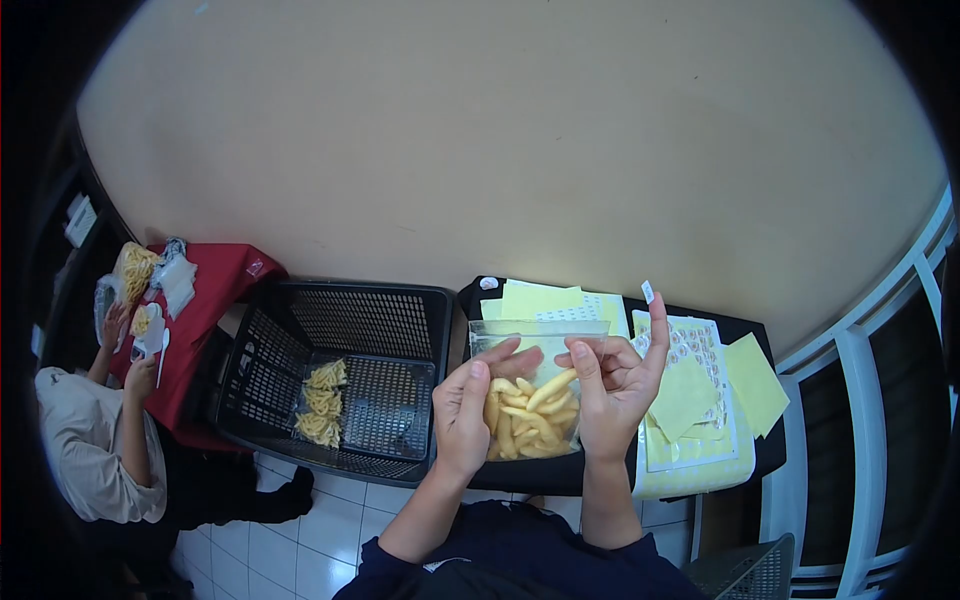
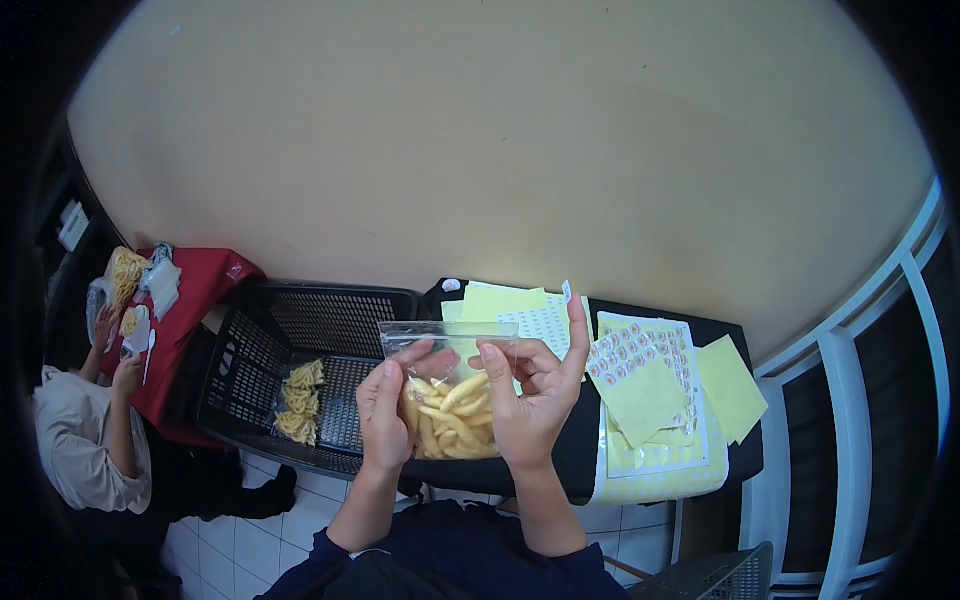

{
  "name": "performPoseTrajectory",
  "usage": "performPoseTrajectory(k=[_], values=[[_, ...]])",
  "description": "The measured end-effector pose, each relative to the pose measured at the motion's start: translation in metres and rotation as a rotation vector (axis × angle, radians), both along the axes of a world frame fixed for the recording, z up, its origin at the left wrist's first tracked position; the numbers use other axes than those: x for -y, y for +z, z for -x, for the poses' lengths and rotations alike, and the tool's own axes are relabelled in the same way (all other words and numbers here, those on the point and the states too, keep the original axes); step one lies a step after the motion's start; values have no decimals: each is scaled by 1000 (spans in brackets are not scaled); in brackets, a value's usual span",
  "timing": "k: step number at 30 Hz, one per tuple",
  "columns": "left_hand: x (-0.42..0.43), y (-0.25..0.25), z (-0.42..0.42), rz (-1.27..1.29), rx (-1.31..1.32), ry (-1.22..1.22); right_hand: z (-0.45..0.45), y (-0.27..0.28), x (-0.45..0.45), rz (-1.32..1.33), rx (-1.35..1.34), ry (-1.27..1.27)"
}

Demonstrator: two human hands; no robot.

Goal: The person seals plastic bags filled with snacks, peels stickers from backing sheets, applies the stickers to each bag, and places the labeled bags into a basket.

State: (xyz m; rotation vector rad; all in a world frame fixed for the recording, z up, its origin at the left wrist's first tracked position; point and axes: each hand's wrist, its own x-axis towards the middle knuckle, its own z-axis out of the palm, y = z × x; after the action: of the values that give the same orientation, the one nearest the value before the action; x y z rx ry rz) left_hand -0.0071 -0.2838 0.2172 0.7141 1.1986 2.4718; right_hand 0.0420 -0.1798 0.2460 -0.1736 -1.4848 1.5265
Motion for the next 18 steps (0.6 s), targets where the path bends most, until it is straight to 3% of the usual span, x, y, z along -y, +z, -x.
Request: performPoseTrajectory(k=[6,8,13,15,18], values=[[-16,-11,2,-9,51,114,7,-14,-11,-57,38,-24],[-20,-12,5,-18,59,113,12,-17,-13,-425,25,-505],[-23,-16,7,38,29,146,5,-21,8,-371,-85,-490],[-24,-13,4,29,-12,188,7,-20,16,-290,91,-270],[-23,-18,6,46,-95,208,11,-23,20,-269,146,-270]])
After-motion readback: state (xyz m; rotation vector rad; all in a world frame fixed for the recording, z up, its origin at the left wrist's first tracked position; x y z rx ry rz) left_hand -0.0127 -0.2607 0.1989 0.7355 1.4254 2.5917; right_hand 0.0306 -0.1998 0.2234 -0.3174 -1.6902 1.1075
